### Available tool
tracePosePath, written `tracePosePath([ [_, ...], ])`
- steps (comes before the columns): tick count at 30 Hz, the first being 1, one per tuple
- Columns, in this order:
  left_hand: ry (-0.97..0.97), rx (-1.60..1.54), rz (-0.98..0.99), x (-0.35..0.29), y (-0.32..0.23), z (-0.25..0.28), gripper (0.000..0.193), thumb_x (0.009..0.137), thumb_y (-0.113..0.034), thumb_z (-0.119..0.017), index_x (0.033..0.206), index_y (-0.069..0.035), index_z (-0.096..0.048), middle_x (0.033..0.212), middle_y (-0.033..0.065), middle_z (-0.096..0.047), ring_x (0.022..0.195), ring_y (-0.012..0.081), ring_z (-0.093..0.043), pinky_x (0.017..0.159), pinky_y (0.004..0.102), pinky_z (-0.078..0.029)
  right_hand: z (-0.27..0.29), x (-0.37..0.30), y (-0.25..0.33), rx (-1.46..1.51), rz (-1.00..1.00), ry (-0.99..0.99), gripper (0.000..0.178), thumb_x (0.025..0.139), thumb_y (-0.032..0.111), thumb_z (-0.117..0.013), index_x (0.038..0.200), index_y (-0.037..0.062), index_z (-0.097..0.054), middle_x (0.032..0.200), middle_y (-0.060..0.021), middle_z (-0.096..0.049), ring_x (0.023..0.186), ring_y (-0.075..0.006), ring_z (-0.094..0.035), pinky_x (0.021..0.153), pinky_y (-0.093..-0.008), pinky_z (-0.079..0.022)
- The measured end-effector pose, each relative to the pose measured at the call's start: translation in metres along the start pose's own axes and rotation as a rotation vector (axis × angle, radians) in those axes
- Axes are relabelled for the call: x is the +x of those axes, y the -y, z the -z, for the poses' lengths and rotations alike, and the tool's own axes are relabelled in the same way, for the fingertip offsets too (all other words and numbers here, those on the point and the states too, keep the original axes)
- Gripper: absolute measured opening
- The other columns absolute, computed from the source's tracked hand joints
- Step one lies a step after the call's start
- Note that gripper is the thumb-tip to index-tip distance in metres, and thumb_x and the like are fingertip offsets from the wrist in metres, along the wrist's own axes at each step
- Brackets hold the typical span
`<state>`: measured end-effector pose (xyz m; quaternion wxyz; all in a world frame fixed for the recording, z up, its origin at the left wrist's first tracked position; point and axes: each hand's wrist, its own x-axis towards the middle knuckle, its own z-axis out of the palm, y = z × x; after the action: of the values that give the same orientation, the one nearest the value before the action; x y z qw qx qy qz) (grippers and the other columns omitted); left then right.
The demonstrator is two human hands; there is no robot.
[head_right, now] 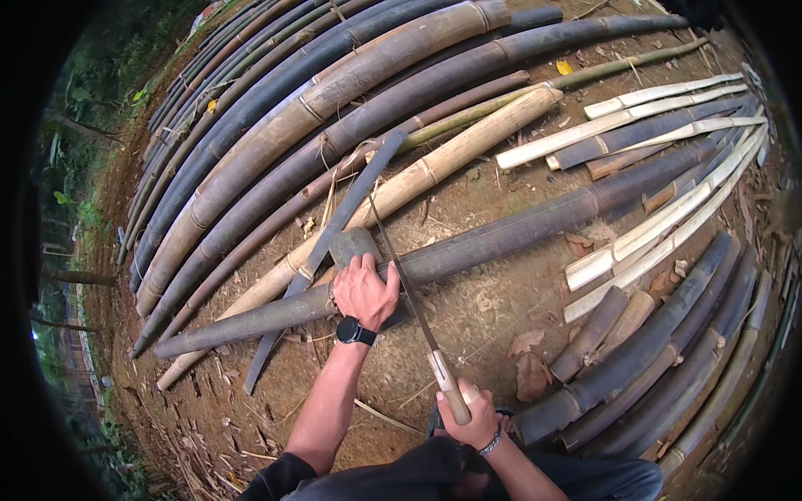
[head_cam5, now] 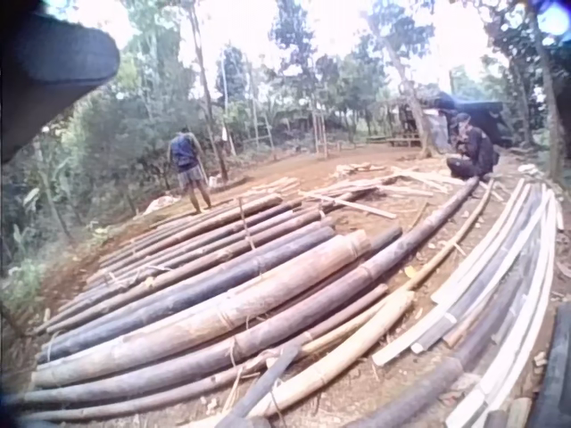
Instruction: The person saws a piece of bamboo by hand while sitting on the ground among other bamboo stalks.
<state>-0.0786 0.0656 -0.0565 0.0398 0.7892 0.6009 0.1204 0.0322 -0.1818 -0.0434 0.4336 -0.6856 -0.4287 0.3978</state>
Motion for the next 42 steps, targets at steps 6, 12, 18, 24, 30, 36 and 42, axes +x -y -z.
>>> tracePosePath([
  [6, -0.009, 0.003, 0.013, 0.002, 0.004, -0.001, 0.044, 0.089, -0.044, -0.060, 0.088, 0.000, -0.067, 0.089, 0.0208, -0.067, 0.085, 0.0392, -0.068, 0.085, 0.0479, -0.051, 0.000, 0.003, 0.000, -0.074, 0.032, 0.017, 0.025, 0.087, 0.020, -0.074, 0.093, -0.0009, -0.062, 0.064, -0.0188, -0.062, 0.058, -0.0411, -0.064, 0.056, -0.0464, -0.051],
  [12, 0.036, -0.002, 0.043, 0.004, 0.004, 0.002, 0.043, 0.089, -0.044, -0.061, 0.092, -0.001, -0.067, 0.090, 0.0209, -0.068, 0.085, 0.0400, -0.067, 0.084, 0.0485, -0.051, -0.001, 0.019, 0.011, -0.034, 0.071, 0.026, 0.025, 0.087, 0.017, -0.073, 0.100, -0.0027, -0.064, 0.067, -0.0201, -0.064, 0.060, -0.0391, -0.067, 0.056, -0.0445, -0.052],
  [18, 0.053, -0.004, 0.054, 0.008, 0.002, 0.002, 0.039, 0.089, -0.041, -0.061, 0.094, -0.003, -0.068, 0.091, 0.0205, -0.069, 0.087, 0.0397, -0.068, 0.083, 0.0497, -0.051, -0.005, 0.016, 0.009, -0.051, 0.083, 0.010, 0.021, 0.087, 0.017, -0.073, 0.086, 0.0021, -0.059, 0.064, -0.0188, -0.062, 0.062, -0.0410, -0.066, 0.056, -0.0448, -0.051],
  [24, 0.027, 0.017, 0.050, 0.005, 0.000, 0.003, 0.043, 0.089, -0.044, -0.061, 0.091, -0.001, -0.068, 0.088, 0.0213, -0.069, 0.086, 0.0403, -0.068, 0.083, 0.0487, -0.051, 0.004, 0.003, 0.008, 0.035, 0.060, 0.012, 0.022, 0.087, 0.018, -0.073, 0.087, 0.0009, -0.059, 0.062, -0.0190, -0.060, 0.061, -0.0426, -0.065, 0.056, -0.0457, -0.052],
  [30, 0.037, -0.013, 0.053, 0.003, 0.003, 0.002, 0.047, 0.089, -0.046, -0.060, 0.092, -0.001, -0.068, 0.091, 0.0220, -0.069, 0.088, 0.0401, -0.068, 0.086, 0.0479, -0.051, 0.002, 0.006, 0.012, -0.019, 0.020, 0.027, 0.025, 0.087, 0.020, -0.073, 0.087, -0.0009, -0.059, 0.064, -0.0196, -0.062, 0.061, -0.0427, -0.065, 0.057, -0.0465, -0.052],
  [36, 0.072, -0.030, 0.066, 0.010, 0.002, 0.008, 0.040, 0.088, -0.042, -0.062, 0.091, -0.002, -0.067, 0.090, 0.0208, -0.069, 0.088, 0.0386, -0.068, 0.084, 0.0478, -0.051, 0.005, 0.012, 0.012, -0.130, 0.031, 0.053, 0.026, 0.087, 0.021, -0.073, 0.087, -0.0014, -0.060, 0.063, -0.0203, -0.061, 0.061, -0.0431, -0.065, 0.058, -0.0473, -0.052],
  [42, 0.032, -0.028, 0.025, 0.004, 0.002, 0.003, 0.040, 0.088, -0.041, -0.062, 0.090, -0.002, -0.067, 0.090, 0.0203, -0.069, 0.087, 0.0397, -0.068, 0.084, 0.0480, -0.052, 0.003, 0.000, 0.003, -0.026, -0.002, 0.026, 0.025, 0.087, 0.021, -0.073, 0.085, 0.0013, -0.059, 0.061, -0.0193, -0.060, 0.060, -0.0428, -0.064, 0.056, -0.0474, -0.051],
])
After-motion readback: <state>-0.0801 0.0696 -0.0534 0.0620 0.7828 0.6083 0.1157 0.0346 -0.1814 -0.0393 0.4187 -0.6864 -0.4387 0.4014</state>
